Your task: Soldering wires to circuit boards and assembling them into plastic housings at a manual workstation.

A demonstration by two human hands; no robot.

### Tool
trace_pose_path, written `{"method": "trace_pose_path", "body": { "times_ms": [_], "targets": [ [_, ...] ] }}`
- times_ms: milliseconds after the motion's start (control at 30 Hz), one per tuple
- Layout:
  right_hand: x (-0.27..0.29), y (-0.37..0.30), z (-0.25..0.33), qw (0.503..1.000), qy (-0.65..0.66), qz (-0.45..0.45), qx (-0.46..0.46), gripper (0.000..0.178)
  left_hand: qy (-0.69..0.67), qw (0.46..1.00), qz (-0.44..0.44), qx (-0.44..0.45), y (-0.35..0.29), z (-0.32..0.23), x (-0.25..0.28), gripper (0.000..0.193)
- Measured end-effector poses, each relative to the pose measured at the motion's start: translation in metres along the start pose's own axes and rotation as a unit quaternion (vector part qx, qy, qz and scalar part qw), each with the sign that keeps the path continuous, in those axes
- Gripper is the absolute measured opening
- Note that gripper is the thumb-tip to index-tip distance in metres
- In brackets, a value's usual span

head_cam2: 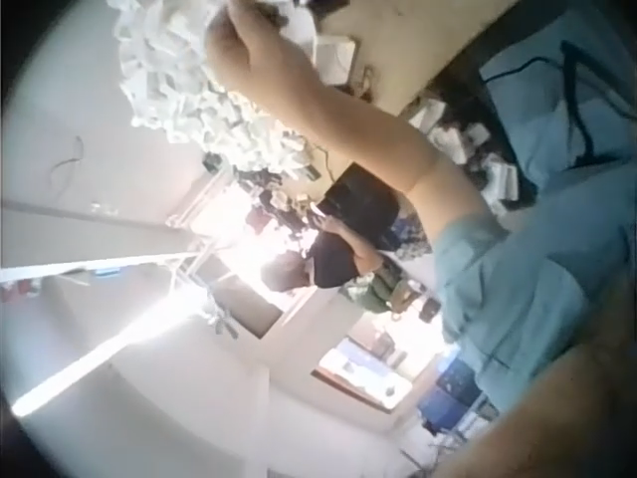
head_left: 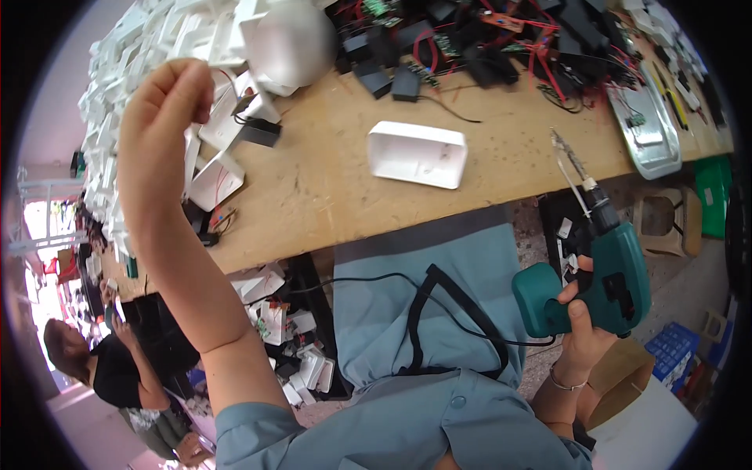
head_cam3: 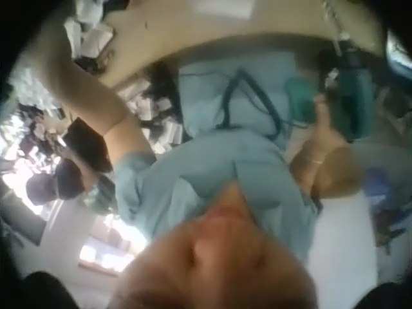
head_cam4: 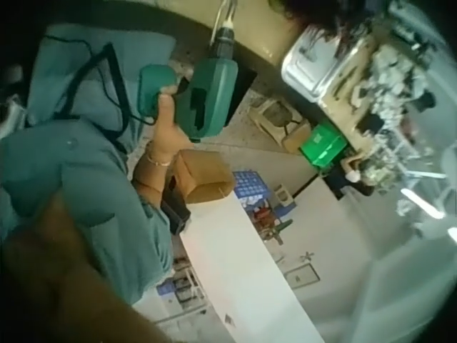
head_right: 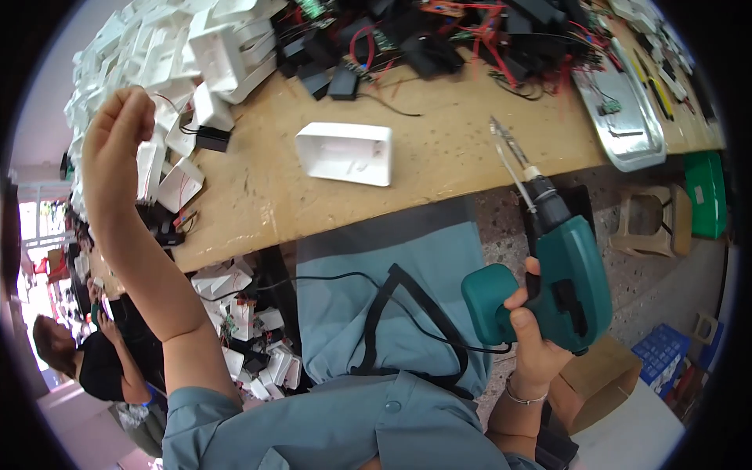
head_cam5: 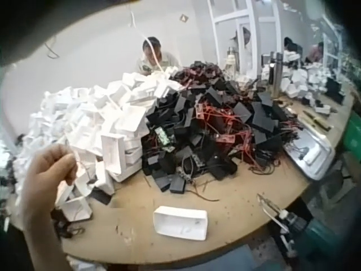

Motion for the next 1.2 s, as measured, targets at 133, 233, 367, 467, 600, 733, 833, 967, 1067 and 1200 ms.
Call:
{"method": "trace_pose_path", "body": {
  "times_ms": [133,233,367,467,600,733,833,967,1067,1200],
  "targets": [
    [-0.007,0.002,0.003,1.0,-0.005,0.006,0.019,0.056,0.036,0.998,0.039,0.045,-0.053,0.028,-0.039,0.014],
    [-0.016,0.004,0.011,0.999,-0.013,0.025,0.038,0.056,-0.005,0.99,0.101,0.098,-0.082,0.045,-0.075,0.018],
    [-0.027,0.005,0.013,0.998,-0.001,0.04,0.048,0.056,-0.032,0.978,0.17,0.119,-0.094,0.056,-0.099,0.018],
    [-0.037,0.006,0.009,0.997,0.055,0.046,0.036,0.059,0.0,0.982,0.18,0.06,-0.093,0.054,-0.104,0.017],
    [-0.05,0.009,0.0,0.989,0.131,0.069,0.009,0.062,0.172,0.97,0.092,-0.145,-0.092,0.038,-0.101,0.018],
    [-0.07,0.011,-0.008,0.968,0.219,0.123,-0.024,0.065,0.235,0.955,0.076,-0.165,-0.095,0.036,-0.103,0.016],
    [-0.083,0.016,-0.013,0.951,0.268,0.15,-0.041,0.067,0.259,0.942,0.045,-0.207,-0.092,0.03,-0.101,0.017],
    [-0.11,0.022,-0.02,0.911,0.355,0.186,-0.096,0.07,0.279,0.898,0.02,-0.339,-0.099,0.016,-0.102,0.018],
    [-0.124,0.034,-0.026,0.9,0.367,0.209,-0.108,0.069,0.246,0.902,0.026,-0.354,-0.103,0.016,-0.11,0.017],
    [-0.133,0.05,-0.03,0.912,0.361,0.158,-0.118,0.071,0.102,0.943,0.022,-0.315,-0.102,0.011,-0.124,0.014]
  ]
}}
Point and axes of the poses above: each hand's wrist, its own y-axis towards the middle knuckle, its own x-axis out of the back of the hand, z = x × y, the point moved 8 cm from there along y, towards the middle knuckle, and after that the axes turned 3 degrees about x, right-handed, at the moved point
